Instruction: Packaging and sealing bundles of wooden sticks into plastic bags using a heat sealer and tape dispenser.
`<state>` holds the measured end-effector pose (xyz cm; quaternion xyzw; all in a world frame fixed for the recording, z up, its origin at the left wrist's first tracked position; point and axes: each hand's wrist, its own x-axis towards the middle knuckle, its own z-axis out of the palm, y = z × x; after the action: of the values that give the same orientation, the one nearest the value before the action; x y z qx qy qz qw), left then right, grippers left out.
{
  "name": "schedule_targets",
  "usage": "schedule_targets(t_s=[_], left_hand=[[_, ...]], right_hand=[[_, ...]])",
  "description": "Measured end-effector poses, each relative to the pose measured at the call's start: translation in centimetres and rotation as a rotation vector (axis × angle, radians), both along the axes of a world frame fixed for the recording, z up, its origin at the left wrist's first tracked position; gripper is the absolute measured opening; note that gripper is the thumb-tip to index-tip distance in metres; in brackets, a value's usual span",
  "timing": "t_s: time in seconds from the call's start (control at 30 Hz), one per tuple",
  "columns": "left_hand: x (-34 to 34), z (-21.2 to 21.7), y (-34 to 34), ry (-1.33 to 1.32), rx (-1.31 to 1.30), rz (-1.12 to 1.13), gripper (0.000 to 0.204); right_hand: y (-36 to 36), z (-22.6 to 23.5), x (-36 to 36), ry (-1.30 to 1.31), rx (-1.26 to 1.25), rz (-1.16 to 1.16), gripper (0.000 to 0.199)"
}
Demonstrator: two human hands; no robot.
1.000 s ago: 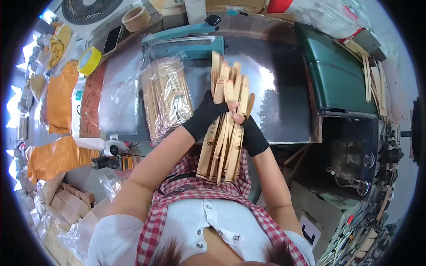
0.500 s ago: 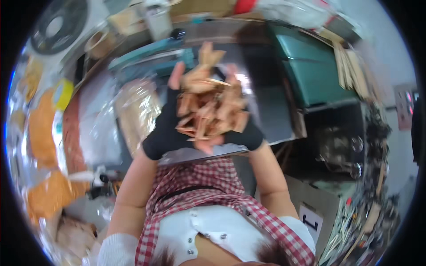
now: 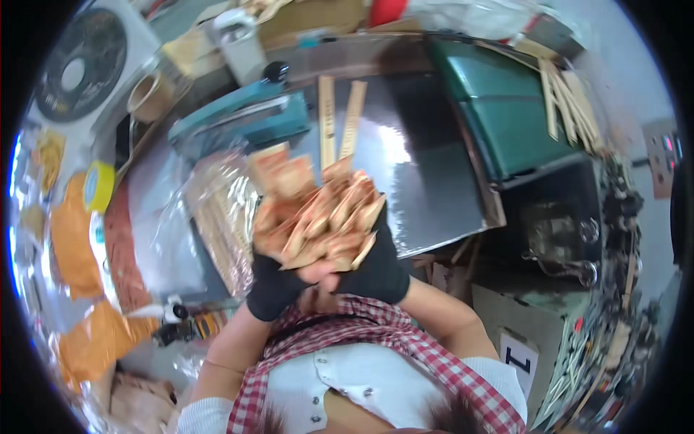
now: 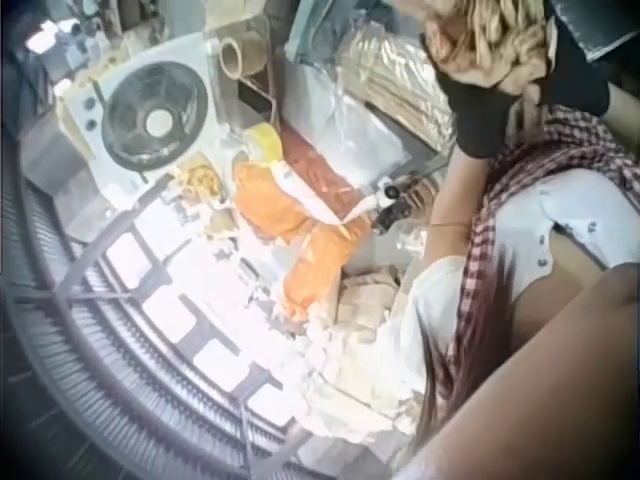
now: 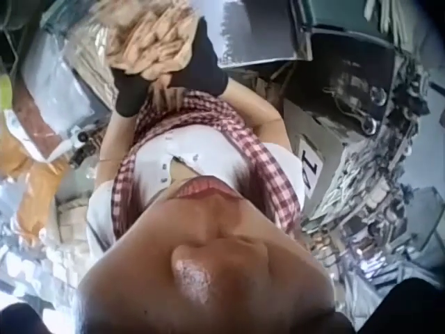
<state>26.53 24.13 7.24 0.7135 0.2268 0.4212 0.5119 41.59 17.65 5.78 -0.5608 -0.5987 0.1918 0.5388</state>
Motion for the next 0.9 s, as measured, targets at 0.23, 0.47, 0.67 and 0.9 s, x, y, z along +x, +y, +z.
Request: schedule_targets(t_s=[0.23, 0.47, 0.67, 0.9], left_hand=[[5.9, -5.6, 10.6, -0.045, -0.662, 0.024, 0.053], [11.9, -13.9, 16.5, 0.417, 0.008, 0.366, 0.118], [11.3, -10.2, 13.4, 0.776, -0.026, 0.423, 0.109], [12.1, -9.4, 12.3, 0.646, -0.109, 0.398, 0.112]], right_hand=[[9.7, -0.7, 3.5, 0.747, -0.224, 0.095, 0.05], [16.9, -12.5, 8.8, -0.251, -0.414, -0.146, 0.079], [12.3, 2.2, 14.8, -0.951, -0.523, -0.058, 0.025], [17.8, 5.3, 42.0, -1.199, -0.702, -0.616, 0.05]])
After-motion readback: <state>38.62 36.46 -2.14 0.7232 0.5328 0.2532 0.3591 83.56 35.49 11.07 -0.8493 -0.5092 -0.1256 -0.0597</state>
